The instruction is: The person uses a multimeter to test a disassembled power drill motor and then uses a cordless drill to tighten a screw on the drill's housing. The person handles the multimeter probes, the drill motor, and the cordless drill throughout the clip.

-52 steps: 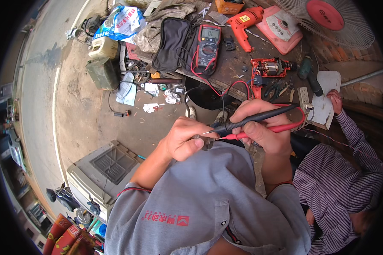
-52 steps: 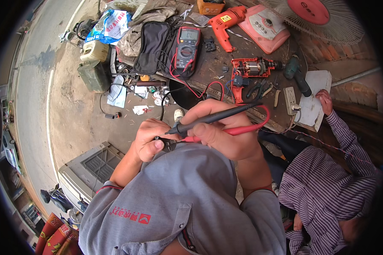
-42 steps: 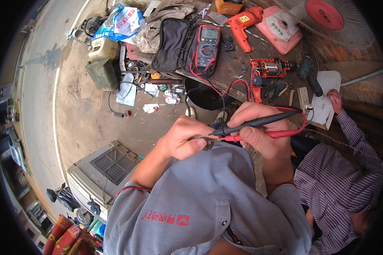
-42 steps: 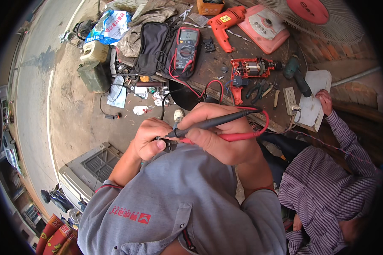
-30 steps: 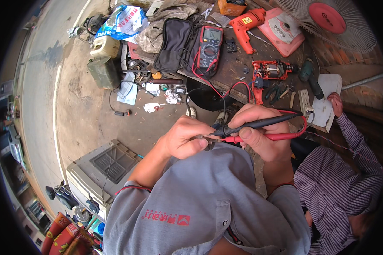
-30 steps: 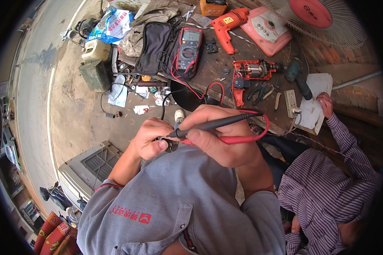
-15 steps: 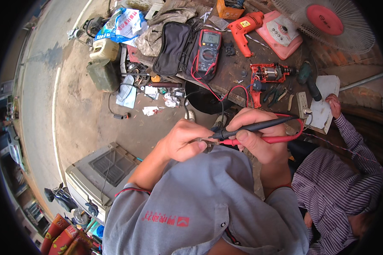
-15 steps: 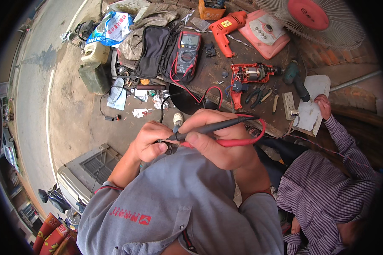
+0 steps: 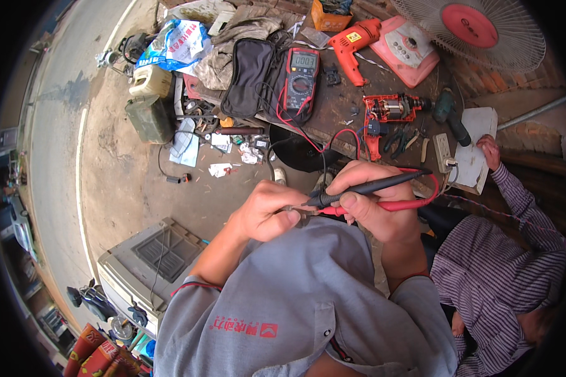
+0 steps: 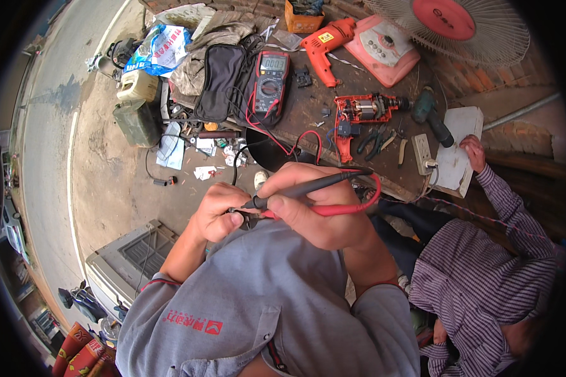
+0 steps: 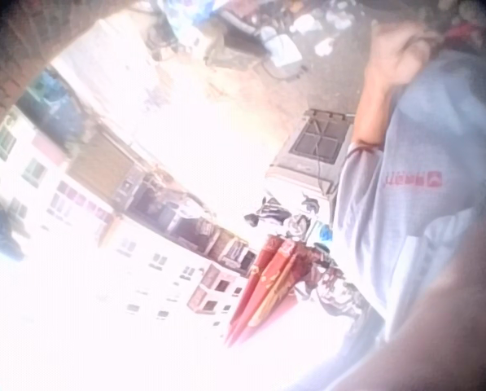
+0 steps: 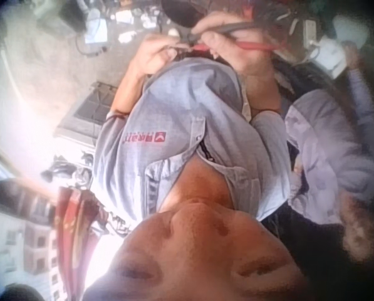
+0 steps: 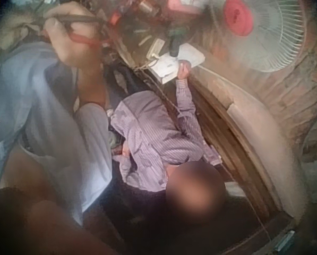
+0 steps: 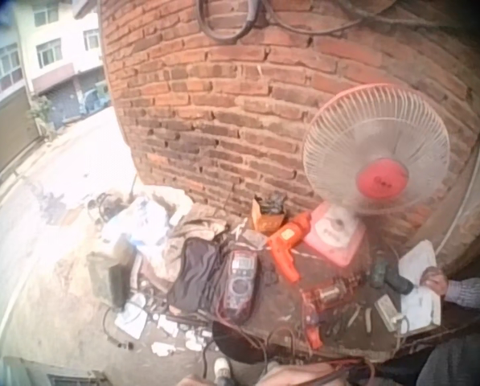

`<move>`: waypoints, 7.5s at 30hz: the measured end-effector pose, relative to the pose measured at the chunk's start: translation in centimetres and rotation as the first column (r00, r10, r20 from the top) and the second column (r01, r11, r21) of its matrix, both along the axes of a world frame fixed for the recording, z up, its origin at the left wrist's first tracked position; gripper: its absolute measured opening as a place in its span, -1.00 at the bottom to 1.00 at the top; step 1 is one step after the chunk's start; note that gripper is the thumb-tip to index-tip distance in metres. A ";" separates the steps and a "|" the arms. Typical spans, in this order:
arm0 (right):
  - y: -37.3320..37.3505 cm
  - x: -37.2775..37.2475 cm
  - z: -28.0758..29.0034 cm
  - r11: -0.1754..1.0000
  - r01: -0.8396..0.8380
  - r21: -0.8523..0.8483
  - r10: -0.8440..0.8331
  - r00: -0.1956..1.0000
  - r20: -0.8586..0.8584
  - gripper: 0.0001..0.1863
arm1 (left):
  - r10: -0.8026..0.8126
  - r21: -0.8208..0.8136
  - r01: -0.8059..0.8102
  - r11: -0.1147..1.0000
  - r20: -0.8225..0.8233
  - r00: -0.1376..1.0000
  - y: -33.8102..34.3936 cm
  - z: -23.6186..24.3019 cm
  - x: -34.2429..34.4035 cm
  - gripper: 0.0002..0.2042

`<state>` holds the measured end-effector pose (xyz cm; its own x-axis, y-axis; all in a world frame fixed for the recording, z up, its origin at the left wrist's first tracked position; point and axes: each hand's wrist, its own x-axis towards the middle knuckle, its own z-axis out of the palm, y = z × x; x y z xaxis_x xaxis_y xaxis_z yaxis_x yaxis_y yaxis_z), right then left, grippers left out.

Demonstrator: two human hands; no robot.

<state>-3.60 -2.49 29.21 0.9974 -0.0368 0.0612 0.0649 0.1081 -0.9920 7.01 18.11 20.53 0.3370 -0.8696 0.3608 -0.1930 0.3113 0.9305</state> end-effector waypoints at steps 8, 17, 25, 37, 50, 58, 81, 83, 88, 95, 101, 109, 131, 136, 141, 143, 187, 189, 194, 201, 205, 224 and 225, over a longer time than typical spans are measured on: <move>-0.2 -0.5 0.7 0.990 0.116 0.076 -0.113 0.993 -0.033 -0.89 | 0.106 -0.022 -0.106 0.994 -0.012 0.994 -0.4 -0.4 -0.4 -0.78; 0.7 -0.6 0.5 0.992 0.126 -0.021 -0.126 0.992 -0.006 -0.91 | 0.080 0.061 -0.080 0.995 0.003 0.997 -0.2 -0.5 -0.5 -0.78; 0.7 -0.2 0.7 0.993 0.096 -0.062 -0.094 0.995 0.035 -0.91 | 0.056 0.058 -0.054 0.997 -0.027 0.998 -0.5 -0.1 -0.5 -0.78; 1.0 -0.1 0.6 0.991 0.131 -0.038 -0.130 0.991 0.025 -0.93 | 0.054 0.058 -0.052 0.997 -0.040 0.998 -0.4 -0.3 -0.4 -0.77; 0.8 -0.2 0.9 0.994 0.086 -0.066 -0.085 0.996 0.025 -0.93 | 0.058 0.083 -0.056 0.995 -0.028 0.998 -0.2 0.0 -0.4 -0.77; 0.6 -0.2 1.1 0.992 0.059 -0.109 -0.055 0.998 0.042 -0.93 | 0.068 0.072 -0.067 0.995 -0.013 0.998 -0.2 0.4 -0.5 -0.74; 1.0 -1.3 0.5 0.993 0.115 -0.029 -0.114 0.993 0.038 -0.93 | 0.080 0.036 -0.080 0.996 -0.011 0.997 -0.4 -0.1 -1.1 -0.77; 0.9 -1.2 0.4 0.993 0.109 -0.039 -0.106 0.993 0.056 -0.93 | 0.076 0.039 -0.075 0.996 -0.013 0.997 -0.5 0.0 -1.1 -0.77; 0.9 -1.3 0.4 0.993 0.110 -0.036 -0.107 0.992 0.060 -0.93 | 0.074 0.038 -0.073 0.997 -0.022 0.997 -0.6 0.1 -1.1 -0.77; 0.8 -1.3 0.5 0.994 0.105 -0.037 -0.104 0.994 0.027 -0.92 | 0.075 0.041 -0.073 0.996 -0.030 0.997 -0.6 0.0 -1.2 -0.77; 0.6 -1.2 0.5 0.995 0.093 -0.036 -0.093 0.996 0.003 -0.93 | 0.066 0.061 -0.064 0.996 -0.028 0.997 -0.5 -0.1 -1.0 -0.76; 0.7 -1.1 0.4 0.998 0.069 -0.014 -0.069 0.996 -0.050 -0.93 | 0.080 0.076 -0.078 0.994 -0.025 0.996 -0.3 0.2 -0.9 -0.75; 1.8 1.4 0.2 0.999 0.044 -0.013 -0.045 0.998 -0.047 -0.88 | 0.127 0.117 -0.120 0.986 -0.047 0.991 1.5 -0.1 0.4 -0.77; 1.0 1.3 0.7 0.990 0.127 0.061 -0.125 0.992 -0.035 -0.83 | 0.167 0.011 -0.167 0.986 -0.094 0.981 1.4 -0.4 0.8 -0.76; 0.9 1.2 -0.2 0.994 0.086 0.068 -0.082 0.995 -0.056 -0.85 | 0.163 0.005 -0.164 0.986 -0.098 0.982 1.1 -0.2 0.7 -0.76; 1.1 1.3 -0.5 0.996 0.074 0.051 -0.073 0.997 -0.028 -0.87 | 0.168 0.007 -0.168 0.986 -0.089 0.982 1.1 -0.2 0.6 -0.76; 1.4 2.2 0.4 0.990 0.007 -0.143 0.001 0.998 0.058 -0.90 | 0.154 0.055 -0.151 0.987 -0.055 0.986 1.2 0.5 0.7 -0.74; 1.5 2.2 0.5 0.992 0.002 -0.126 0.001 1.000 0.026 -0.94 | 0.136 0.093 -0.129 0.987 -0.079 0.988 1.5 0.5 0.8 -0.74; 1.4 4.3 0.6 0.997 0.009 -0.072 -0.014 0.997 -0.071 -0.93 | 0.191 0.186 -0.169 0.968 -0.112 0.975 2.8 0.0 0.8 -0.74; -5.3 25.5 -2.2 0.905 0.064 -0.421 -0.233 0.901 -0.365 -0.69 | 0.471 0.308 -0.418 0.855 -0.123 0.873 8.0 0.0 0.0 -0.64; -6.7 32.4 -11.2 0.689 -0.139 -0.711 -0.383 0.763 -0.520 -0.60 | 0.592 0.284 -0.529 0.800 -0.231 0.772 10.3 0.6 0.1 -0.59; 7.7 -4.8 -9.4 0.899 0.288 -0.330 -0.370 0.902 -0.223 -0.86 | 0.115 0.080 -0.103 0.991 -0.912 0.395 -5.5 0.8 -0.8 -0.45; 7.1 -6.0 -9.5 0.866 0.410 -0.288 -0.456 0.883 -0.115 -0.84 | 0.134 0.125 -0.048 0.991 -0.916 0.378 -6.4 0.9 -1.7 -0.44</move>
